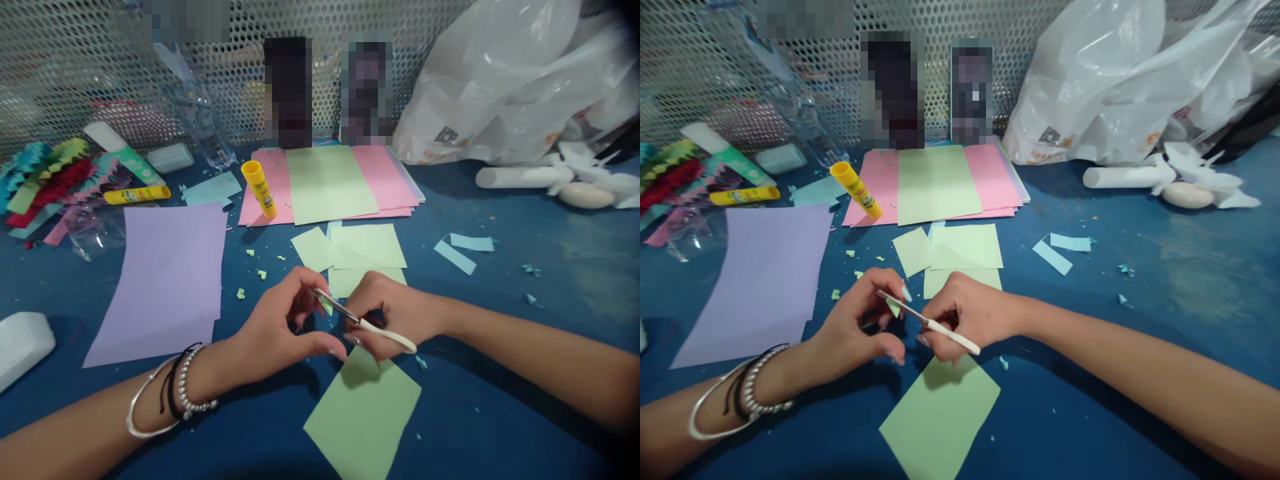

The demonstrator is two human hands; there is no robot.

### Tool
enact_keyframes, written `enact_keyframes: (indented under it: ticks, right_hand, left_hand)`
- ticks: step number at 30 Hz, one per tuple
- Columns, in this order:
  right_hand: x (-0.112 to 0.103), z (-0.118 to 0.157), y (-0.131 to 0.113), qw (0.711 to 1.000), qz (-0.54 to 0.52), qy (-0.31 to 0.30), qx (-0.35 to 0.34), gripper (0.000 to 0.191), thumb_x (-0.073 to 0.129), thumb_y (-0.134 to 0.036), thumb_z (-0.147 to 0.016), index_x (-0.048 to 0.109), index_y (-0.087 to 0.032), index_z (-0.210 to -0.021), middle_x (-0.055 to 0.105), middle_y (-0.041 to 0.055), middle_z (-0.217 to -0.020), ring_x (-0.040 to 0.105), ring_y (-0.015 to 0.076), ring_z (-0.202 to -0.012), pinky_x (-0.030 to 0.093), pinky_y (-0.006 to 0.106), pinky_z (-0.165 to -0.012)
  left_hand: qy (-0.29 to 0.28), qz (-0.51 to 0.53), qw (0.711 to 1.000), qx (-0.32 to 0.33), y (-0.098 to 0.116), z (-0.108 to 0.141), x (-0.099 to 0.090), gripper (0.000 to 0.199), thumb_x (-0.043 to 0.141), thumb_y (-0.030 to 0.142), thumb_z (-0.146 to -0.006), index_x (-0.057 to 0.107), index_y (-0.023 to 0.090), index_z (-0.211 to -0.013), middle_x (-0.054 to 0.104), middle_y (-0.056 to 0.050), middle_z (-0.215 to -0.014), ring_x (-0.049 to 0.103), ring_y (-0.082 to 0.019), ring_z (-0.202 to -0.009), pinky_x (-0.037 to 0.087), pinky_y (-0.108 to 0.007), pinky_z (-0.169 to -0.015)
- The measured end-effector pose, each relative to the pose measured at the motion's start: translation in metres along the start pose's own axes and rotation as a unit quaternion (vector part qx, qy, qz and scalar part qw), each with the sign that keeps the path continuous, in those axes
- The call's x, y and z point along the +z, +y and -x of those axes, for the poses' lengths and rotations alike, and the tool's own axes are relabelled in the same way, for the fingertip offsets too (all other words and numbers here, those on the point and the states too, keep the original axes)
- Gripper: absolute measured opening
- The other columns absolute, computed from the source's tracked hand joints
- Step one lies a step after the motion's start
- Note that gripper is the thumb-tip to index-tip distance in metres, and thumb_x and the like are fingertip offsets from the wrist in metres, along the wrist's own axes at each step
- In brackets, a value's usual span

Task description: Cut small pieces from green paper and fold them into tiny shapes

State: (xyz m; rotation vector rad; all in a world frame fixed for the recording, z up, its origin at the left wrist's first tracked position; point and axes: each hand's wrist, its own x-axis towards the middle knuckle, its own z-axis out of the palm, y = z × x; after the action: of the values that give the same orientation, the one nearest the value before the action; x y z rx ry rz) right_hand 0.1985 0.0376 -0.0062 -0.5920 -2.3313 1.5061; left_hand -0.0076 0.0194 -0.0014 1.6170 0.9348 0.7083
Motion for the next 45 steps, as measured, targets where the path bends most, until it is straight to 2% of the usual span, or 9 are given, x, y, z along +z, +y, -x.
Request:
enact_keyframes:
  ticks: [1, 4, 7, 16, 21, 26, 32, 37, 45]
  right_hand:
    - [0.001, 0.000, 0.000, 1.000, 0.000, 0.015, 0.010, 0.018, 0.051, -0.015, -0.068, 0.041, -0.015, -0.052, 0.030, -0.0067, -0.048, 0.021, 0.0048, -0.048, 0.022, 0.017, -0.042]
    - [0.004, -0.001, -0.002, 0.998, 0.021, 0.057, 0.021, 0.021, 0.051, -0.015, -0.068, 0.038, -0.015, -0.051, 0.029, -0.0070, -0.048, 0.020, 0.0047, -0.048, 0.020, 0.017, -0.041]
    - [0.006, -0.003, -0.005, 0.996, 0.050, 0.077, 0.023, 0.023, 0.051, -0.015, -0.067, 0.035, -0.016, -0.050, 0.025, -0.0074, -0.049, 0.017, 0.0052, -0.049, 0.018, 0.018, -0.041]
    - [0.006, -0.005, -0.005, 0.994, 0.082, 0.070, 0.032, 0.023, 0.052, -0.019, -0.069, 0.038, -0.016, -0.051, 0.028, -0.0073, -0.048, 0.019, 0.0047, -0.047, 0.020, 0.016, -0.041]
    - [0.010, -0.006, -0.006, 0.985, 0.137, 0.095, 0.043, 0.019, 0.050, -0.020, -0.068, 0.042, -0.016, -0.052, 0.030, -0.0070, -0.046, 0.021, 0.0044, -0.045, 0.022, 0.017, -0.042]
    - [0.011, -0.007, -0.007, 0.985, 0.134, 0.100, 0.051, 0.019, 0.050, -0.020, -0.067, 0.040, -0.016, -0.052, 0.030, -0.0073, -0.046, 0.021, 0.0042, -0.044, 0.021, 0.016, -0.041]
    - [0.010, -0.005, -0.006, 0.987, 0.117, 0.108, 0.033, 0.022, 0.050, -0.018, -0.066, 0.037, -0.016, -0.048, 0.028, -0.0074, -0.045, 0.020, 0.0043, -0.045, 0.020, 0.017, -0.040]
    - [0.009, -0.004, -0.004, 0.988, 0.093, 0.118, 0.023, 0.023, 0.050, -0.016, -0.065, 0.035, -0.016, -0.047, 0.024, -0.0076, -0.046, 0.017, 0.0049, -0.046, 0.018, 0.018, -0.040]
    - [0.007, -0.005, -0.004, 0.993, 0.056, 0.093, 0.035, 0.024, 0.050, -0.016, -0.067, 0.038, -0.015, -0.047, 0.031, -0.0072, -0.044, 0.021, 0.0034, -0.045, 0.019, 0.016, -0.040]
  left_hand:
    - [0.015, -0.040, 0.999, 0.007, 0.000, 0.000, 0.001, 0.038, 0.078, 0.029, -0.060, 0.051, 0.019, -0.085, 0.051, 0.005, -0.068, 0.040, -0.006, -0.052, 0.034, -0.016, -0.046]
    - [0.008, -0.128, 0.990, 0.056, 0.001, 0.000, 0.003, 0.018, 0.062, 0.028, -0.077, 0.052, 0.016, -0.069, 0.050, 0.005, -0.061, 0.041, -0.006, -0.052, 0.033, -0.017, -0.049]
    - [0.004, -0.159, 0.982, 0.107, 0.004, 0.000, 0.003, 0.028, 0.047, 0.025, -0.088, 0.053, 0.015, -0.063, 0.055, 0.001, -0.061, 0.049, -0.008, -0.057, 0.038, -0.019, -0.056]
    - [-0.015, -0.194, 0.977, 0.085, 0.005, 0.004, 0.001, 0.028, 0.033, 0.023, -0.090, 0.052, 0.016, -0.070, 0.057, -0.001, -0.064, 0.051, -0.011, -0.058, 0.039, -0.022, -0.056]
    - [-0.009, -0.191, 0.978, 0.089, 0.007, 0.003, 0.001, 0.027, 0.034, 0.020, -0.089, 0.052, 0.016, -0.069, 0.057, -0.001, -0.062, 0.051, -0.010, -0.057, 0.040, -0.021, -0.056]
    - [-0.006, -0.182, 0.980, 0.086, 0.009, 0.002, 0.001, 0.028, 0.035, 0.017, -0.087, 0.051, 0.016, -0.064, 0.055, 0.001, -0.058, 0.050, -0.009, -0.055, 0.039, -0.020, -0.055]
    - [-0.011, -0.123, 0.991, 0.056, 0.010, 0.001, -0.001, 0.031, 0.037, 0.019, -0.087, 0.054, 0.015, -0.062, 0.055, 0.002, -0.053, 0.046, -0.007, -0.047, 0.037, -0.019, -0.049]
    - [-0.020, -0.026, 0.999, -0.001, 0.011, -0.001, -0.002, 0.031, 0.040, 0.020, -0.087, 0.055, 0.015, -0.060, 0.053, 0.003, -0.048, 0.044, -0.006, -0.041, 0.034, -0.017, -0.042]
    - [-0.016, 0.152, 0.985, -0.081, -0.002, -0.002, -0.003, 0.032, 0.046, 0.023, -0.086, 0.056, 0.016, -0.055, 0.051, 0.003, -0.042, 0.041, -0.006, -0.037, 0.030, -0.017, -0.037]
